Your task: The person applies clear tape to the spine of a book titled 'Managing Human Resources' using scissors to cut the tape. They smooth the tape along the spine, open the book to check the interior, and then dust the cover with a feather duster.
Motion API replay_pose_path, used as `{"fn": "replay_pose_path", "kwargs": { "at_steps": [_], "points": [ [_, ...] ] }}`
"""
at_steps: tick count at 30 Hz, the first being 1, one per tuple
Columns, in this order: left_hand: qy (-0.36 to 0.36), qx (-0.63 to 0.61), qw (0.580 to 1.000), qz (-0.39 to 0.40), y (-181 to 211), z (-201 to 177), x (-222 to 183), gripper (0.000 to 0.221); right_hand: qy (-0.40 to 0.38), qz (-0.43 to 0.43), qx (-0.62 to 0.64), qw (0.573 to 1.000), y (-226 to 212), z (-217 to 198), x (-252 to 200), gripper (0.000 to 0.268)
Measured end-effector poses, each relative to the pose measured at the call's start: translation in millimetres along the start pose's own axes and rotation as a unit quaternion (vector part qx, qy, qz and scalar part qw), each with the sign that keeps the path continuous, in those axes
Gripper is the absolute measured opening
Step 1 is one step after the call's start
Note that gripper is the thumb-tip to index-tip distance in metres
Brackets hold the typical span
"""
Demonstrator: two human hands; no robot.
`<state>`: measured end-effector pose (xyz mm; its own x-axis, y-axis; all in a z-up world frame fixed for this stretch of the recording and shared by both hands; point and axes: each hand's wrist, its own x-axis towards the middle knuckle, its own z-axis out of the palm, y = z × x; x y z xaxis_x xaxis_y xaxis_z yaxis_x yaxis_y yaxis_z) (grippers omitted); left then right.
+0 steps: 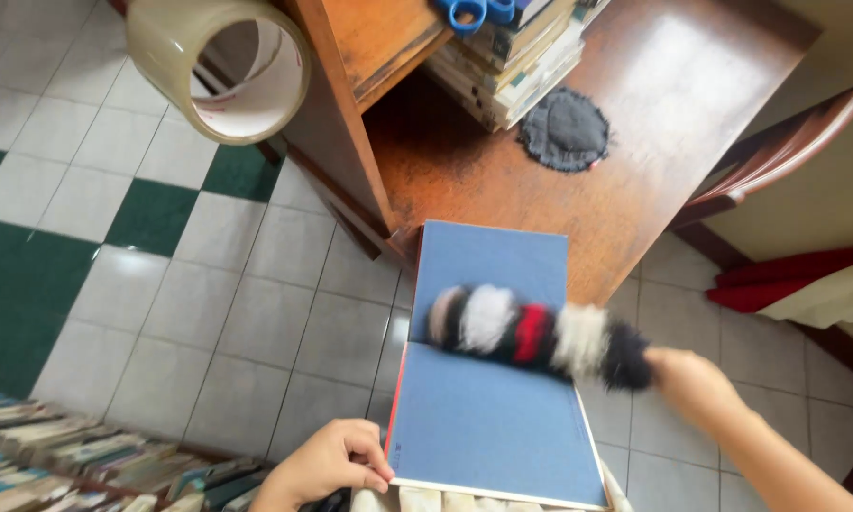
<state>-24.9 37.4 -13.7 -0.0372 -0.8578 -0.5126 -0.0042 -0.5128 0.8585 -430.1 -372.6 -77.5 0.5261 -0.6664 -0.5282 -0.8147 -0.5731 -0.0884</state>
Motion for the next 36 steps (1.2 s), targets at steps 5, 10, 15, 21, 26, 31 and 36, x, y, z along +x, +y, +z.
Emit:
{"fn": "replay_pose_path", "kwargs": {
  "at_steps": [5, 10, 15, 21, 26, 31, 36],
  "points": [
    [0.000, -0.023, 0.992, 0.122, -10.4, 6.9, 7.0, 0.015, 0.120, -0.007, -0.008, 0.993, -39.1, 10.8, 26.1, 0.023],
    [-0.026, -0.053, 0.993, 0.100, -3.8, 8.8, 11.7, 0.017, 0.106, -0.141, -0.039, 0.983, -74.6, 15.8, 59.1, 0.035],
    [0.004, -0.077, 0.988, 0.137, -15.0, 13.4, 27.5, 0.017, 0.110, -0.222, -0.071, 0.966, -106.0, 36.5, 75.6, 0.010],
    [0.080, -0.228, 0.939, 0.245, -25.1, 22.5, 51.2, 0.010, 0.118, 0.173, 0.201, 0.957, -108.4, -58.6, 52.4, 0.037],
    [0.049, -0.226, 0.949, 0.216, -34.7, 10.9, 69.7, 0.015, 0.167, 0.038, 0.268, 0.948, -87.5, -40.7, 21.4, 0.019],
    [-0.013, -0.135, 0.980, 0.145, -3.8, 12.5, 67.6, 0.016, 0.039, 0.092, 0.073, 0.992, -17.0, 1.0, 37.8, 0.029],
    [0.061, -0.209, 0.946, 0.240, -20.5, 16.9, 104.0, 0.012, 0.099, -0.006, 0.037, 0.994, 68.4, 51.4, 33.5, 0.030]
  ]
}}
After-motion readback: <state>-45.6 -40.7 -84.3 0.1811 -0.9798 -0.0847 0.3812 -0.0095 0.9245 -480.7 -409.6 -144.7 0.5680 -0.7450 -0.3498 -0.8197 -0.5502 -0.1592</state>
